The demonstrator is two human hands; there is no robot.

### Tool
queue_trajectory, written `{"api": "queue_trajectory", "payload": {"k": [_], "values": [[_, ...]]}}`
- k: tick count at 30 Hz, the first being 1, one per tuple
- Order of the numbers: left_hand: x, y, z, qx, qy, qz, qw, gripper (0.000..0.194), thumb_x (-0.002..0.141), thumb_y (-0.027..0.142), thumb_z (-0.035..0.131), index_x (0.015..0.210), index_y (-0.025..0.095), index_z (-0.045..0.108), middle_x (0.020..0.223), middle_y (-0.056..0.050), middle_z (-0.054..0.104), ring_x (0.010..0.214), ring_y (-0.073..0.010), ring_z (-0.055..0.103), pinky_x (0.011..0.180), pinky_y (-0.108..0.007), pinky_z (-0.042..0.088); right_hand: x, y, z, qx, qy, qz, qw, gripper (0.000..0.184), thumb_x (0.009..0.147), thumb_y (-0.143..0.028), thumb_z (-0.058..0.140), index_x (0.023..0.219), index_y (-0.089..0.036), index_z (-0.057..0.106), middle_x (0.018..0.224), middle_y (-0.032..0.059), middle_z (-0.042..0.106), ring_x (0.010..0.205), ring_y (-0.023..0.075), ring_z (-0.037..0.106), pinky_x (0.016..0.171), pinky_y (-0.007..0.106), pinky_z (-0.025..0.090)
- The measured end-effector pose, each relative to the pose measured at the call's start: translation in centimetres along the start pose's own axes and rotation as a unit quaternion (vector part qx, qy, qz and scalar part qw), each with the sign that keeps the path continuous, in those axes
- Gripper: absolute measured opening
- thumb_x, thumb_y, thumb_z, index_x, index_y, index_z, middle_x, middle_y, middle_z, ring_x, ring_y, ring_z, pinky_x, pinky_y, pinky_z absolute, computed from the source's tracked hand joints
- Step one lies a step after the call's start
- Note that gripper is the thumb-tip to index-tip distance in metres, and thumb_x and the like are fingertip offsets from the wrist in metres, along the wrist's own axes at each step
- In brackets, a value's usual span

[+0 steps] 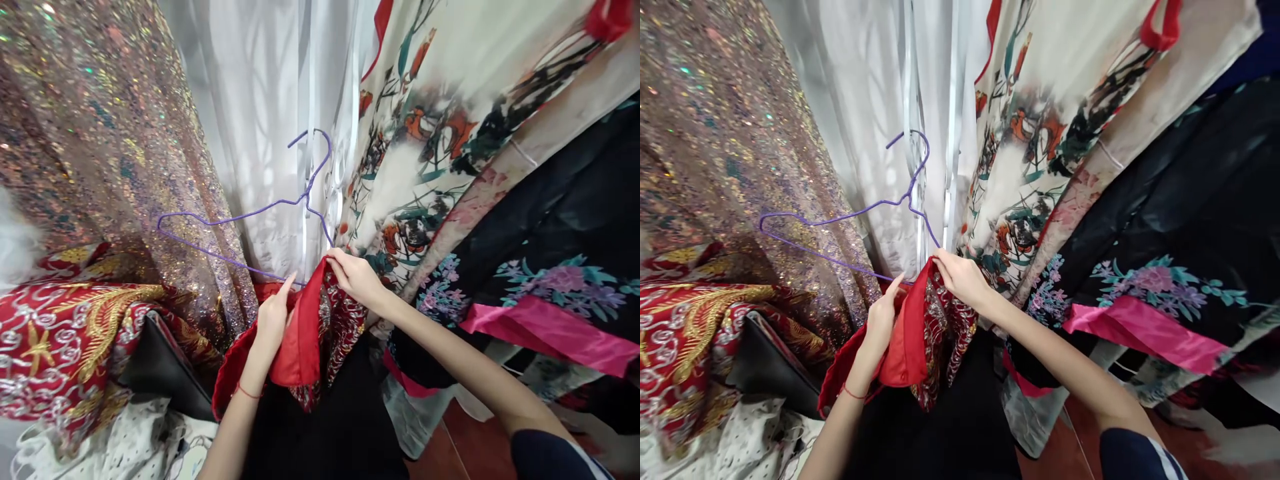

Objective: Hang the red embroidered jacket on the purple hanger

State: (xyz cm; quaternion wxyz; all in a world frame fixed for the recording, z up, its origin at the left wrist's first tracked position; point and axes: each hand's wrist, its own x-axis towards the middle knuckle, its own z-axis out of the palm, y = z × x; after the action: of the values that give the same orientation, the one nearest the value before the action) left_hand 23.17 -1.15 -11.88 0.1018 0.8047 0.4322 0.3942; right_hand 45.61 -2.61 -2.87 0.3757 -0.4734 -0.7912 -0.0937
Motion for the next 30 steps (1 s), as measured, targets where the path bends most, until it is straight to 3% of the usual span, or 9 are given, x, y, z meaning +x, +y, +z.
{"api": "queue_trajectory", "payload": {"k": [3,6,9,13,16,20,22,25,30], "values": [[-2.4,-3.5,-0.1,-0.038,0.024,-0.067,0.997,0.072,0.086,0.031,0.058,0.152,0.015,0.034,0.124,-0.015,0.068,0.106,-0.0234,0.068,0.094,-0.036,0.051,-0.3,0.7,-0.8,-0.041,-0.008,-0.014,0.999,0.03,0.104,-0.033,0.031,0.096,-0.021,0.056,0.074,0.0038,0.065,0.061,0.0181,0.062,0.058,0.027,0.041],[-4.5,-6.9,-0.1,-0.099,-0.051,-0.225,0.968,0.043,0.078,0.033,0.066,0.117,0.014,0.068,0.106,-0.012,0.074,0.1,-0.0278,0.07,0.09,-0.037,0.052,-0.7,1.3,-1.7,-0.046,-0.019,-0.018,0.999,0.031,0.104,-0.035,0.031,0.098,-0.021,0.058,0.078,0.0048,0.068,0.062,0.0182,0.062,0.056,0.026,0.041],[-5.6,-9.3,0.0,-0.238,-0.127,-0.324,0.907,0.032,0.072,0.038,0.075,0.092,0.014,0.076,0.096,-0.009,0.078,0.097,-0.0281,0.072,0.087,-0.034,0.054,-1.4,1.5,-2.4,-0.037,-0.014,-0.017,0.999,0.03,0.104,-0.035,0.032,0.098,-0.022,0.058,0.08,0.0049,0.069,0.063,0.018,0.064,0.057,0.026,0.042],[-6.0,-10.7,-0.1,-0.419,-0.097,-0.427,0.796,0.048,0.066,0.041,0.083,0.106,0.016,0.074,0.108,-0.009,0.077,0.1,-0.0262,0.072,0.089,-0.034,0.056,-2.4,1.6,-2.8,-0.04,0.009,-0.03,0.999,0.03,0.103,-0.035,0.034,0.096,-0.022,0.06,0.079,0.0048,0.072,0.064,0.0178,0.067,0.059,0.026,0.045],[-6.8,-10.8,-0.1,-0.468,-0.089,-0.463,0.747,0.048,0.067,0.038,0.085,0.107,0.014,0.074,0.107,-0.01,0.078,0.096,-0.025,0.073,0.089,-0.033,0.057,-2.8,1.9,-2.8,-0.042,0.027,-0.019,0.999,0.033,0.103,-0.041,0.035,0.099,-0.021,0.061,0.071,0.0037,0.071,0.057,0.0179,0.066,0.055,0.026,0.044],[-9.7,-10.6,0.8,-0.472,-0.107,-0.534,0.694,0.046,0.062,0.036,0.089,0.098,0.01,0.074,0.093,-0.014,0.078,0.084,-0.0273,0.075,0.077,-0.038,0.061,-2.9,2.7,-2.8,-0.049,0.059,0.029,0.997,0.046,0.1,-0.051,0.039,0.124,-0.015,0.054,0.075,0.0055,0.073,0.051,0.0212,0.066,0.049,0.028,0.042],[-10.9,-10.5,1.4,-0.464,-0.063,-0.546,0.694,0.043,0.064,0.039,0.088,0.093,0.012,0.072,0.088,-0.013,0.078,0.082,-0.0263,0.075,0.076,-0.038,0.061,-2.9,3.0,-2.8,-0.063,0.046,0.023,0.997,0.047,0.1,-0.051,0.038,0.125,-0.015,0.056,0.068,0.0041,0.071,0.049,0.0215,0.064,0.047,0.028,0.04],[-10.6,-10.7,1.6,-0.444,0.038,-0.539,0.715,0.04,0.068,0.045,0.085,0.087,0.013,0.069,0.082,-0.01,0.076,0.079,-0.0217,0.073,0.075,-0.033,0.059,-3.0,3.4,-3.2,-0.086,0.026,0.002,0.996,0.04,0.102,-0.048,0.036,0.1,-0.019,0.064,0.055,0.0012,0.062,0.045,0.0191,0.059,0.046,0.027,0.035],[-4.1,-10.8,-0.3,-0.395,0.234,-0.424,0.78,0.043,0.068,0.047,0.081,0.089,0.012,0.068,0.082,-0.003,0.071,0.076,-0.0131,0.063,0.069,-0.022,0.049,-2.8,3.8,-4.9,-0.035,0.014,-0.007,0.999,0.031,0.102,-0.042,0.041,0.085,-0.021,0.059,0.067,0.0015,0.062,0.058,0.0164,0.061,0.058,0.026,0.043]]}}
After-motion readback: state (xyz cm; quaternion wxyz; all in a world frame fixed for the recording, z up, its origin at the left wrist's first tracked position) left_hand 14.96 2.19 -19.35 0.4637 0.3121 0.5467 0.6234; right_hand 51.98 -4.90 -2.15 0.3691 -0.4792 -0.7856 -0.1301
